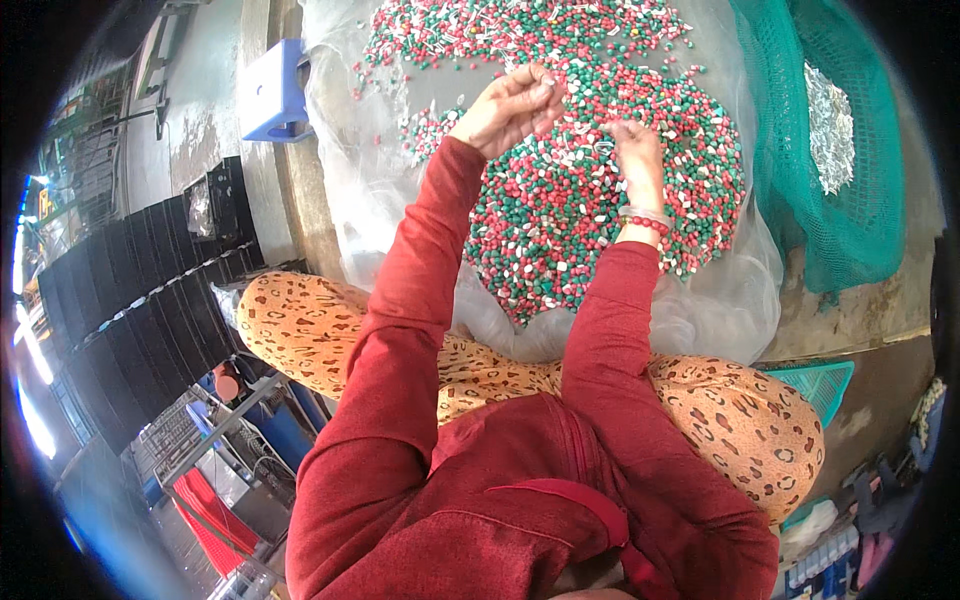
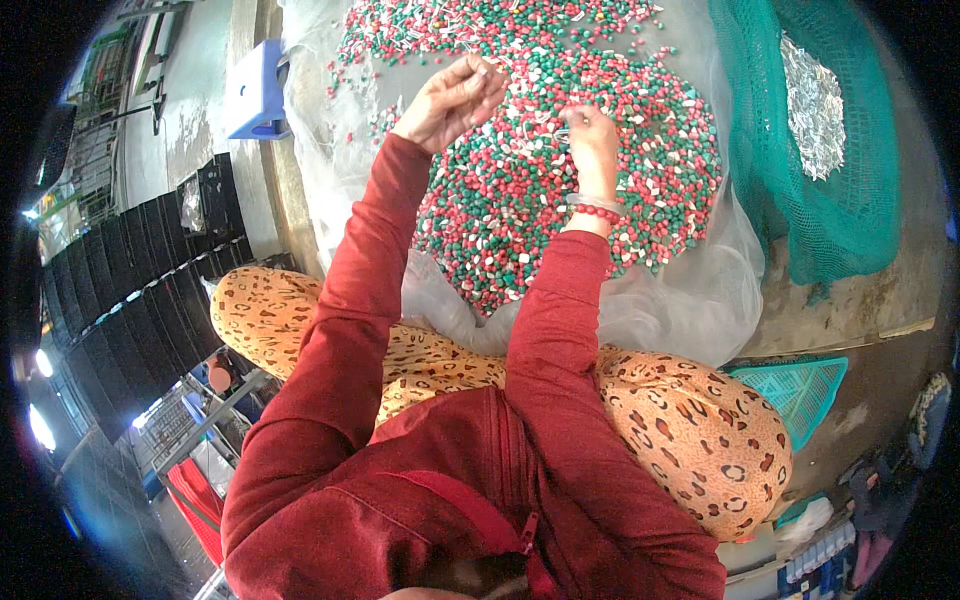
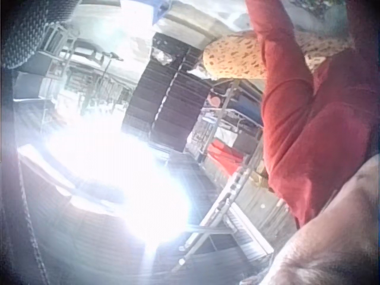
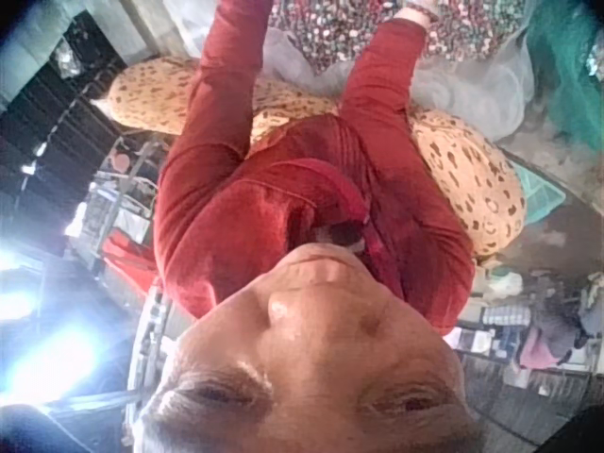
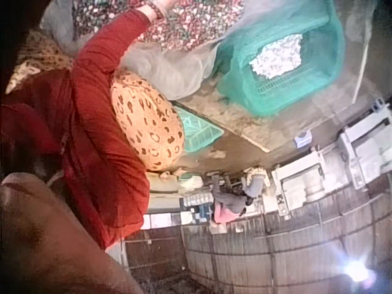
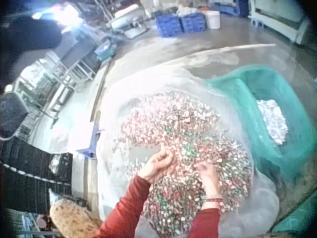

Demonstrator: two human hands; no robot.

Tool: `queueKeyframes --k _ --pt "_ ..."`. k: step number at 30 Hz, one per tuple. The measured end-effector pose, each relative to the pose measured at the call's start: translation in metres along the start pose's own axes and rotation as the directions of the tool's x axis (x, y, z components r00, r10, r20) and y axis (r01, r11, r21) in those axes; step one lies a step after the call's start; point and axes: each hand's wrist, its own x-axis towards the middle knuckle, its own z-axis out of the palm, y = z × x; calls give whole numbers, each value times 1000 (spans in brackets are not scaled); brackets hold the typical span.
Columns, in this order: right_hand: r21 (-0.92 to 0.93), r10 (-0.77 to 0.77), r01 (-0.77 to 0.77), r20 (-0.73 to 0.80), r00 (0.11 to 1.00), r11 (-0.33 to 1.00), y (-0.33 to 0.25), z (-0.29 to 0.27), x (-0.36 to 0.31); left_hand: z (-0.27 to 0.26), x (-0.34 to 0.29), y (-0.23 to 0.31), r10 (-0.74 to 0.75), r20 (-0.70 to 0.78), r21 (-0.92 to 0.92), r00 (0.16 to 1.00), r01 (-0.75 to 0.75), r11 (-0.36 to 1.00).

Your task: The person sorts through a large pile of small colorful plastic pieces to pick out metal clips by hand.

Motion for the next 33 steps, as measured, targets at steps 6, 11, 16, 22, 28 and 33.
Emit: queueKeyframes --k 6,11,16,22,28,33 --pt "-126 -162 158 -20 987 979 29 13 -6 -21 -16 -7 -103 76 9 992 103 995" --pt "-285 197 -209 -70 978 936 19 10 -11 -27 -7 -40 -188 -52 646 981 177 743" --pt "321 183 -157 -52 982 934 5 3 -23 -47 -8 -86 4 119 990 993 -119 -82" --pt "329 154 -114 -99 983 937 -22 -9 -18 -62 -8 -57 36 -129 973 991 120 198" --pt "846 29 -212 227 973 489 -32 1 -14 -58 -7 -30 -21 -92 -139 996 9 990" --pt "747 66 109 -200 978 656 -9 5 -29 -85 11 -72 -82 -315 264 946 170 949"
